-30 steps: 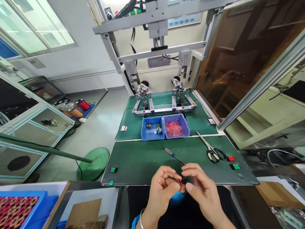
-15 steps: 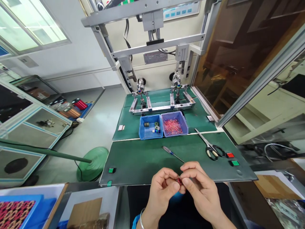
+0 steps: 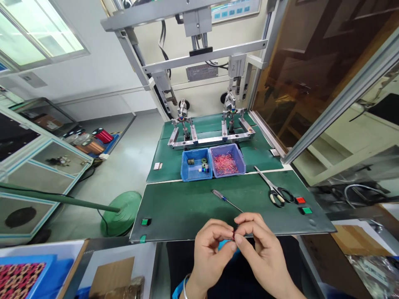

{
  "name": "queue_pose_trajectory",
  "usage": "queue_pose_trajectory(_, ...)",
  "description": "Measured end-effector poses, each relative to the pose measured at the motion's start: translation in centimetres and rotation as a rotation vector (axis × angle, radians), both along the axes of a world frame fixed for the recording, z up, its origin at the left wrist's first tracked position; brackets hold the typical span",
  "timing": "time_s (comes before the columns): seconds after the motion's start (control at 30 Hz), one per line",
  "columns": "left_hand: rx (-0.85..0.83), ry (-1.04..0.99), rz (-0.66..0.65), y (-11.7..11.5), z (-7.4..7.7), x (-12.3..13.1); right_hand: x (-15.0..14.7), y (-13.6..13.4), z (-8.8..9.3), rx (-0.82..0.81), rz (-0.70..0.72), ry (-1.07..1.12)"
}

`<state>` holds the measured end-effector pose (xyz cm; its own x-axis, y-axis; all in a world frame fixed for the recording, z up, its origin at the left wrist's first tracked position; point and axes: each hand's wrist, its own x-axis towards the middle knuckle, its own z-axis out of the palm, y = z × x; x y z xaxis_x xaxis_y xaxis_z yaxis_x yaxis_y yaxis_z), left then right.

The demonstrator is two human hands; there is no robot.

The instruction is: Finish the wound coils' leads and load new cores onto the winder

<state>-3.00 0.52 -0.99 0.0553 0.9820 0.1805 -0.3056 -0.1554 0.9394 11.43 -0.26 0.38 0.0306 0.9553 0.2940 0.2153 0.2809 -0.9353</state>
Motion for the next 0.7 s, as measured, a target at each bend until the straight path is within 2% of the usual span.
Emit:
queue_pose_trajectory(0.13,-0.052,-0.054,-0.013,0.05,-0.28,-0.02,0.04,0.1,0.27,-0.078,0.062,0.062)
queue_pose_trajectory(0.33,-0.24,-0.255,-0.098,0.19,-0.18,0.46,0.27,0.13,0.1,-0.244,0.194,0.351)
queue_pose_trajectory(0.47,-0.327,-0.294,-0.102,0.21,0.31,0.67,0.48,0.28,-0.06,-0.249,0.175,0.327)
queue_pose_trajectory(0.57,-0.354,-0.307,-0.09,0.17,0.49,0.71,0.54,0.27,-0.03,-0.26,0.188,0.332)
queue_pose_trajectory(0.7,-0.324,-0.283,-0.126,0.12,0.46,0.72,0.36,0.23,-0.03,-0.321,0.241,0.505)
